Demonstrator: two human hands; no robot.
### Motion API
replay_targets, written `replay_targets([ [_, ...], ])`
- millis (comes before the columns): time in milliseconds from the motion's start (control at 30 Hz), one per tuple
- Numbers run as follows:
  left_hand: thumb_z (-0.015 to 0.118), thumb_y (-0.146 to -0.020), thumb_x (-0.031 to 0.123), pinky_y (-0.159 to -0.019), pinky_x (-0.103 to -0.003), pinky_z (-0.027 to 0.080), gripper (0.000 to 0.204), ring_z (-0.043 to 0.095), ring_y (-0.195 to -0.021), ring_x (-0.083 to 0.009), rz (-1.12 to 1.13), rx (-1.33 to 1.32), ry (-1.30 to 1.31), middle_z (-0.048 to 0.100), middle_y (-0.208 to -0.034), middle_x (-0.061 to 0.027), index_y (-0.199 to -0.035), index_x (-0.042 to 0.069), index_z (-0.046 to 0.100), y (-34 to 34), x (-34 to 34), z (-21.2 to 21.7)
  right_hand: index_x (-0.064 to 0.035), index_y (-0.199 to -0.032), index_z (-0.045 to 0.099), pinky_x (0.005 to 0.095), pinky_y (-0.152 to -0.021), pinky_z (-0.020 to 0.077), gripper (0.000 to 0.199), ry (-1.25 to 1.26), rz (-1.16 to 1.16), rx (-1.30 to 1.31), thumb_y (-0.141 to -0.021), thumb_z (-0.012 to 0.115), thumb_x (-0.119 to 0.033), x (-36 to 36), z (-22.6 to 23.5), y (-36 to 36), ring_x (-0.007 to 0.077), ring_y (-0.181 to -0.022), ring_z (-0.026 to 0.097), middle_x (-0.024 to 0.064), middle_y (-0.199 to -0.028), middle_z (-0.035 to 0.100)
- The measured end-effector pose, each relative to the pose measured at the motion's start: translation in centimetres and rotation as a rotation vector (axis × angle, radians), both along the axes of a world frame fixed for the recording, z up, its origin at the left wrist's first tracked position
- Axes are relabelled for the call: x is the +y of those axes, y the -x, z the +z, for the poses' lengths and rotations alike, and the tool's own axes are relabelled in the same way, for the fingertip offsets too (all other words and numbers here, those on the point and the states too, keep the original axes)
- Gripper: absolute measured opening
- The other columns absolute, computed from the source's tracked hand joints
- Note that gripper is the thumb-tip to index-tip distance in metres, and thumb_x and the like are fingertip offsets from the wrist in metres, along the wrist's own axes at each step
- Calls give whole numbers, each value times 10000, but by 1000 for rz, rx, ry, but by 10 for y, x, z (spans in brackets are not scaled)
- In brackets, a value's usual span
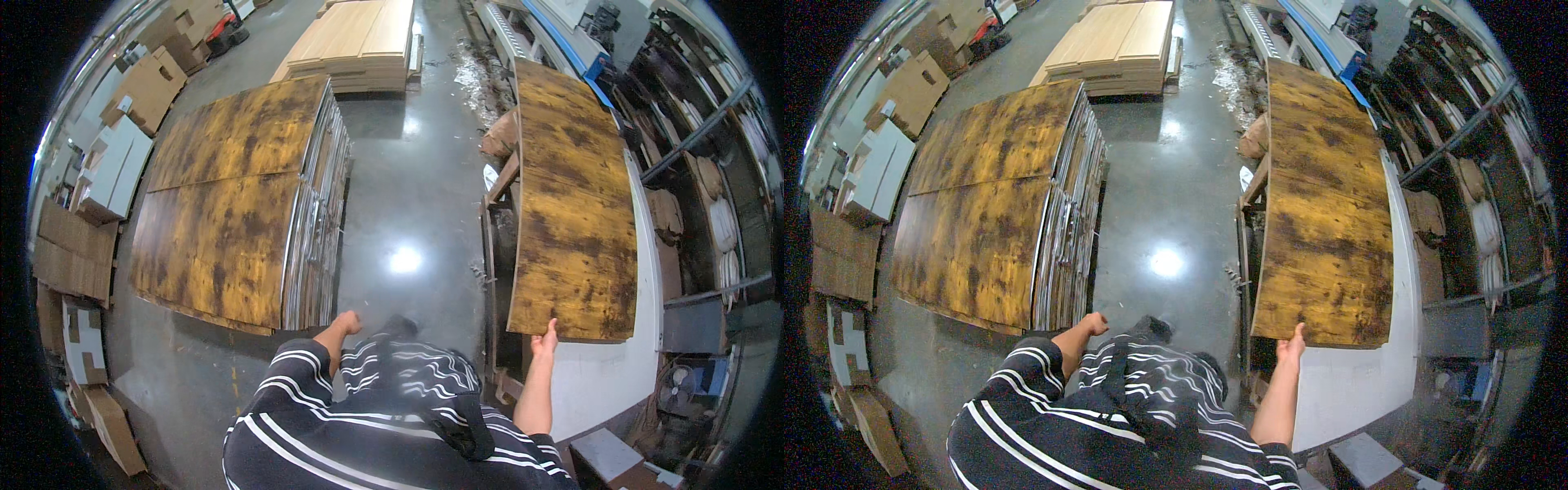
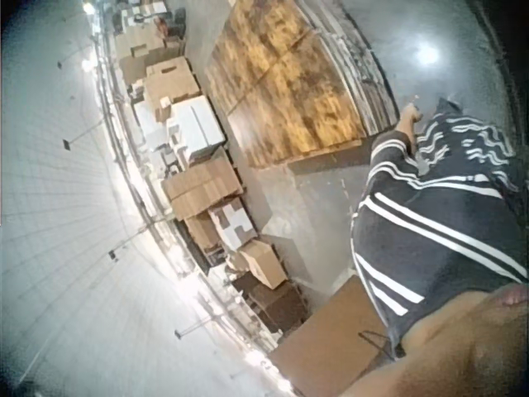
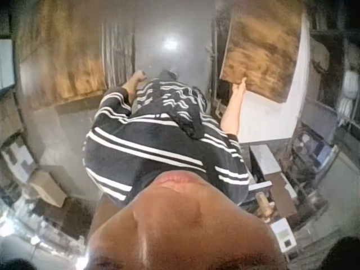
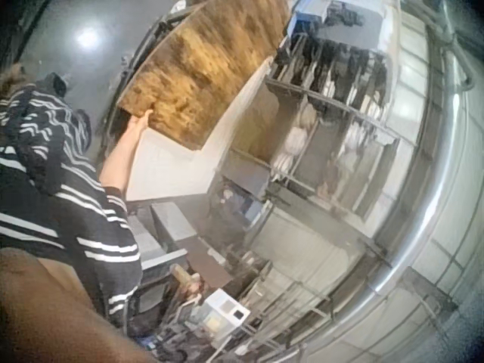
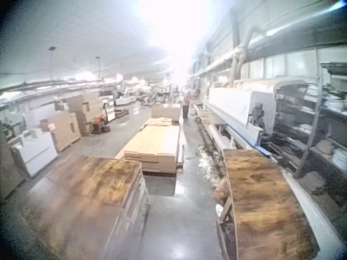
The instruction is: The person repeatedly picks up large wood-patterned panels from a conveyor and stacks them on the floor. The person handles the panels by hand, placing them one by one to form a growing pile.
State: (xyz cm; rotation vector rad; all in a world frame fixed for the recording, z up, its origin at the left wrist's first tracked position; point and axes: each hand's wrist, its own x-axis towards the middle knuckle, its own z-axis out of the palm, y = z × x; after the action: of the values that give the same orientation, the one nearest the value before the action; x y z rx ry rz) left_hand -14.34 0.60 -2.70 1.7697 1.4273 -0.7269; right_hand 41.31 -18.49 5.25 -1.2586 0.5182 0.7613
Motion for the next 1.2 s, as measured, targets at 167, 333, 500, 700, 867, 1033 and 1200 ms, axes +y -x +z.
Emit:
replay_targets([
  [167,630,-773,351,-907,-363,459,422,580,-1043,-310,44,-9,-116,620,-1109,-147,-1093,76,640,10,-20,-16,-28,-978,511,294,-437,428,464,153,-32,-69,-800,681,-422,-94,1,79,185,-708,605,80,-961,602],
  [333,681,-763,389,-691,-354,519,476,647,-787,-246,101,-364,-194,673,-929,-138,-1107,62,633,-73,-64,-3,-4,-990,515,402,-634,527,478,210,-213,-130,-816,660,-424,-256,-6,134,246,-838,613,101,-1011,591],
  [500,694,-767,464,-652,-370,517,719,604,-768,-196,319,-593,36,635,-959,-141,-1293,40,451,-179,-130,24,34,-1212,415,496,-804,496,654,401,-362,-37,-825,637,-444,-430,-15,201,317,-1028,551,170,-1220,494],
  [700,682,-771,480,-831,-436,477,746,564,-966,-221,769,-713,463,549,-1183,-123,-1332,82,393,-256,-171,37,-16,-1309,375,544,-889,430,716,259,-397,34,-829,602,-495,-591,-17,275,338,-1129,487,140,-1298,440],
  [867,725,-776,328,-763,-321,484,460,579,-903,-186,1059,-833,587,602,-1075,-58,-1114,59,567,-255,-203,21,-58,-1420,233,535,-1013,321,907,802,-355,192,-782,577,-603,-681,-30,307,367,-1298,294,163,-1433,281],
  [1033,745,-763,205,-880,-363,414,463,520,-1030,-219,1090,-881,563,574,-1129,-107,-1125,-4,545,-218,-246,45,-22,-1414,227,551,-1020,288,979,885,-393,142,-755,538,-675,-729,-46,292,348,-1308,282,141,-1456,257],
  [1200,704,-793,141,-746,-319,489,299,589,-902,-221,1067,-1044,487,605,-1005,-119,-1014,-7,566,-182,-266,65,24,-1358,331,535,-987,334,955,962,-449,111,-756,506,-697,-741,-47,257,343,-1230,382,151,-1413,332],
])
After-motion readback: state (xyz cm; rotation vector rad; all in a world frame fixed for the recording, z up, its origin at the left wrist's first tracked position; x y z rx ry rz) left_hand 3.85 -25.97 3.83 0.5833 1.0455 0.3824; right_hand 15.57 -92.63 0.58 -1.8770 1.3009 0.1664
